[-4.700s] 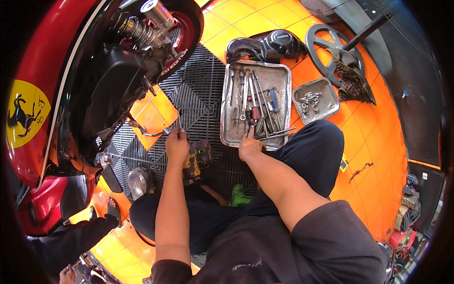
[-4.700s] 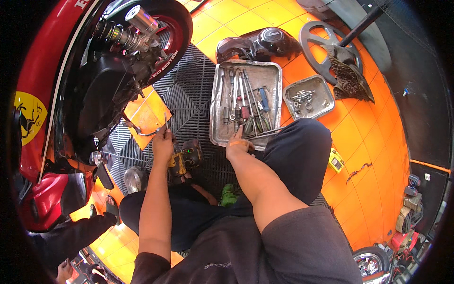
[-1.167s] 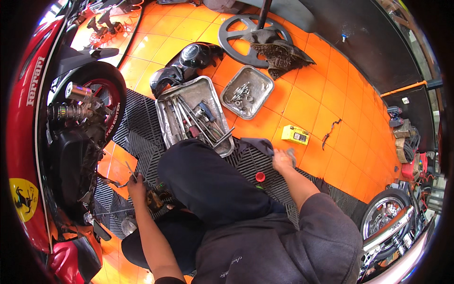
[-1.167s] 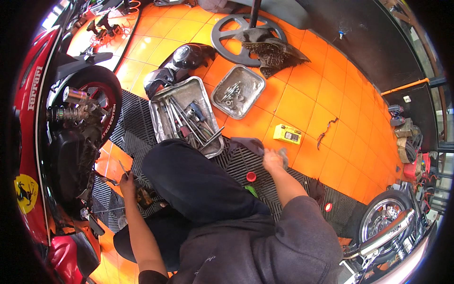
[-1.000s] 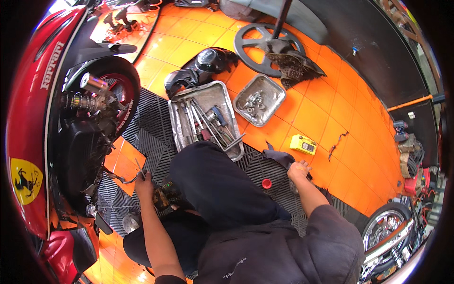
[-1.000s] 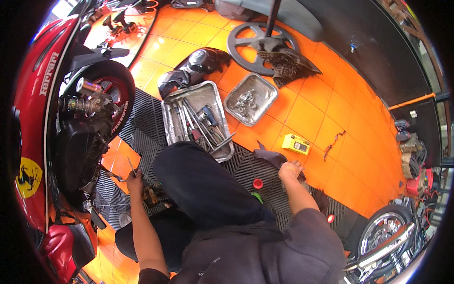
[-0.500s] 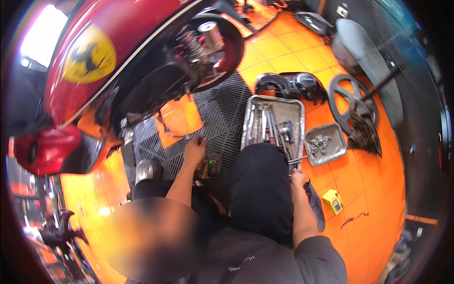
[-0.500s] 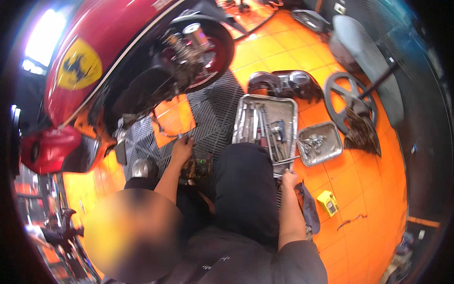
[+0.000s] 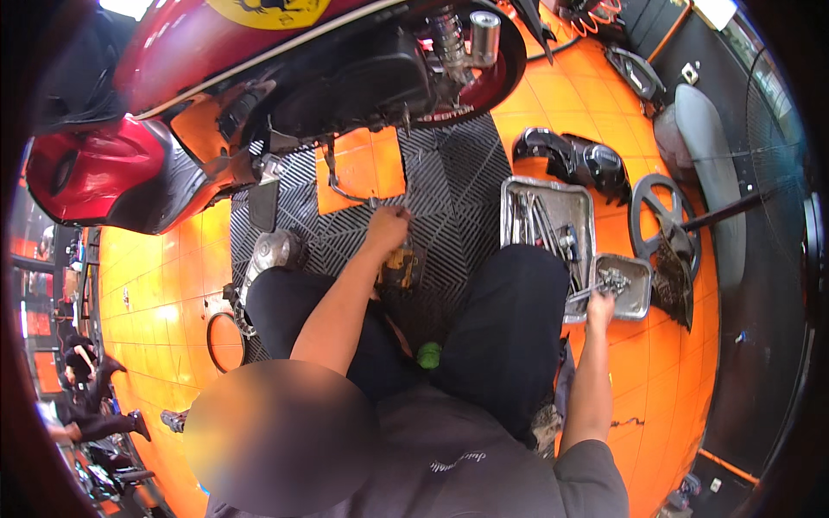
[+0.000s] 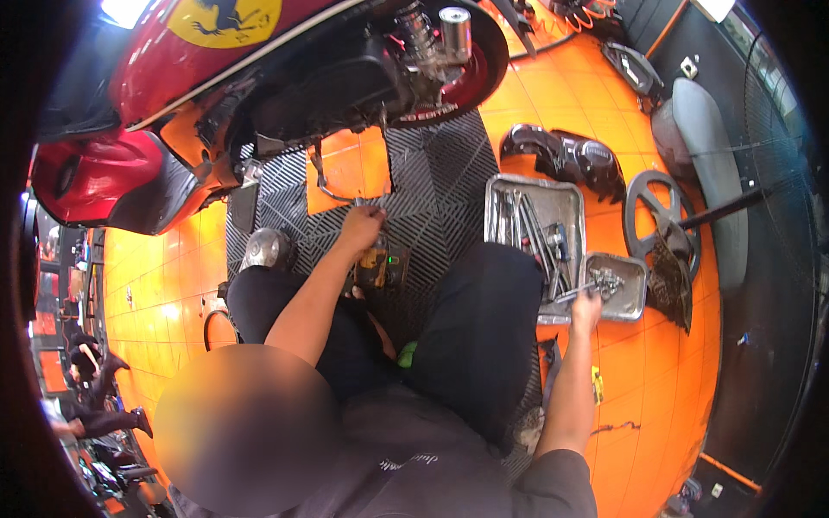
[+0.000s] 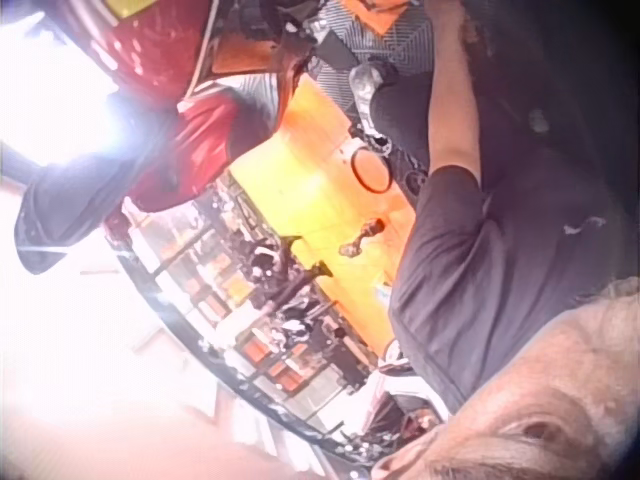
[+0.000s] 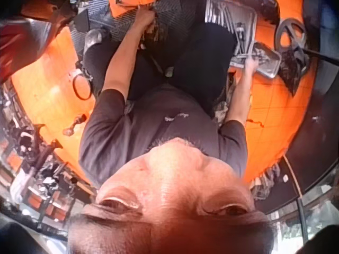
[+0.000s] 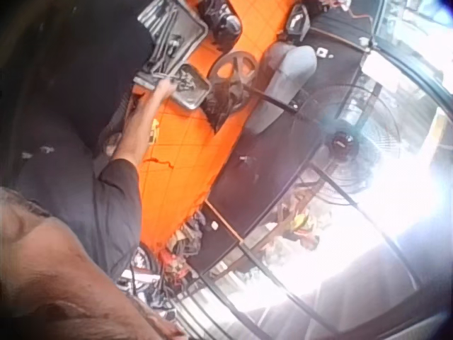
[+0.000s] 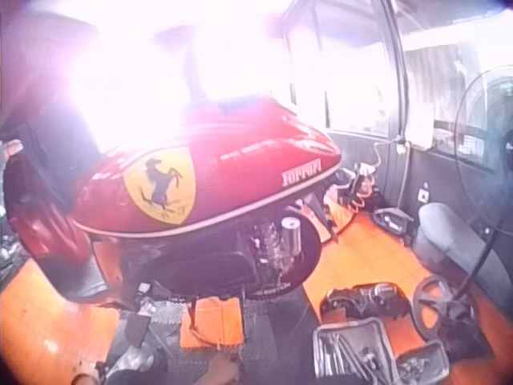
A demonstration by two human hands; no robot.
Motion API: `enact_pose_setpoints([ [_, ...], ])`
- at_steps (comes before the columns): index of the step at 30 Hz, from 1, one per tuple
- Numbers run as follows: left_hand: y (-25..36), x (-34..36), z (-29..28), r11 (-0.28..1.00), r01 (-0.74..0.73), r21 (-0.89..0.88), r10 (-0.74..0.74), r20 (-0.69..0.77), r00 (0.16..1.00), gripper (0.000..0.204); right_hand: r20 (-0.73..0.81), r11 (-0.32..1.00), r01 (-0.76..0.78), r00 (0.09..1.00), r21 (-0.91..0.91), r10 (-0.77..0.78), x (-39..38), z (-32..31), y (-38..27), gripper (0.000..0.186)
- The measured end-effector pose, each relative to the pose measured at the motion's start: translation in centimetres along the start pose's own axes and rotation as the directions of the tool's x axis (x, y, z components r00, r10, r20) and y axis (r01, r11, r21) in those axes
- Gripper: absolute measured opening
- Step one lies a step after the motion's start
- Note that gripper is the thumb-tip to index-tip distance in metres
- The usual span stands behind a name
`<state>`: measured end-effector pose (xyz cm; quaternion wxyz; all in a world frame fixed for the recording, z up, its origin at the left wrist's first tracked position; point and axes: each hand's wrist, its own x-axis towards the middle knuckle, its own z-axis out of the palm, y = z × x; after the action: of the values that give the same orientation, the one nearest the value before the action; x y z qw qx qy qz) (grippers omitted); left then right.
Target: The person uses an impact wrench to remove bolts and internal components from a scooter's transmission. They place the parts into a metal tray and hold the drive belt and variator assembly for a moment.
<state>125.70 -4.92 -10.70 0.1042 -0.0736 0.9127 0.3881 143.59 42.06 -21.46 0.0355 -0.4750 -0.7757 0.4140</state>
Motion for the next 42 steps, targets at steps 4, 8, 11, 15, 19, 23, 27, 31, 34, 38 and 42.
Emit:
enact_pose_setpoints([
  [4, 3.5, -1.3, -0.2, 0.872, 0.182, -0.455, -0.145, 0.116, 0.983, 0.027, 0.233, 0.882, 0.462, 0.852, 0.089, -0.47, -8.4, -5.4, -17.5, 0.048],
  [8, 6.3, -1.5, -2.9, 0.702, 0.146, -0.697, -0.041, 0.165, 0.985, 0.019, 0.526, 0.313, 0.93, 0.367, -0.193, -0.767, -17.1, -4.2, -29.0, 0.067],
  [11, 11.5, -2.1, -5.9, 0.655, 0.178, -0.734, -0.014, 0.224, 0.974, 0.019, 0.768, 0.053, 0.937, 0.315, -0.346, -0.558, -20.3, 4.3, -30.1, 0.096],
  [15, 16.4, 0.3, -6.1, 0.627, 0.212, -0.75, 0.032, 0.296, 0.955, 0.02, 0.502, 0.546, 0.777, 0.353, 0.312, -0.79, -19.3, 9.3, -27.5, 0.073],
  [19, 18.6, 4.5, -5.2, 0.677, 0.339, -0.654, -0.001, 0.459, 0.888, 0.022, 0.242, 0.59, 0.591, 0.564, 0.55, -0.79, -18.0, 11.8, -27.1, 0.051],
  [23, 18.4, 7.5, -2.2, 0.681, 0.26, -0.685, 0.021, 0.373, 0.927, 0.02, 0.234, 0.675, 0.538, 0.667, 0.506, -0.707, -16.1, 13.4, -28.4, 0.039],
  [27, 18.1, 10.2, -1.2, 0.621, 0.117, -0.775, 0.126, 0.245, 0.961, 0.021, 0.214, 0.662, 0.559, 0.66, 0.5, -0.72, -14.1, 14.5, -30.6, 0.039],
  [31, 17.1, 11.2, -0.5, 0.422, 0.198, -0.885, 0.062, 0.246, 0.967, 0.026, 0.279, 0.648, 0.449, 0.644, 0.615, -0.712, -13.5, 15.2, -31.3, 0.047],
  [34, 16.5, 11.3, -1.1, 0.332, 0.339, -0.88, 0.066, 0.38, 0.923, 0.025, 0.273, 0.637, 0.53, 0.608, 0.56, -0.745, -13.6, 15.2, -31.6, 0.054],
  [38, 17.5, 10.6, 0.3, 0.273, 0.333, -0.903, 0.076, 0.365, 0.928, 0.023, 0.064, 0.622, 0.555, 0.716, 0.552, -0.695, -13.6, 17.4, -30.4, 0.068],
  [42, 18.1, 10.9, -0.3, 0.385, 0.334, -0.86, 0.05, 0.381, 0.923, 0.024, -0.131, 0.55, 0.656, 0.696, 0.518, -0.706, -13.1, 18.4, -30.3, 0.069],
])
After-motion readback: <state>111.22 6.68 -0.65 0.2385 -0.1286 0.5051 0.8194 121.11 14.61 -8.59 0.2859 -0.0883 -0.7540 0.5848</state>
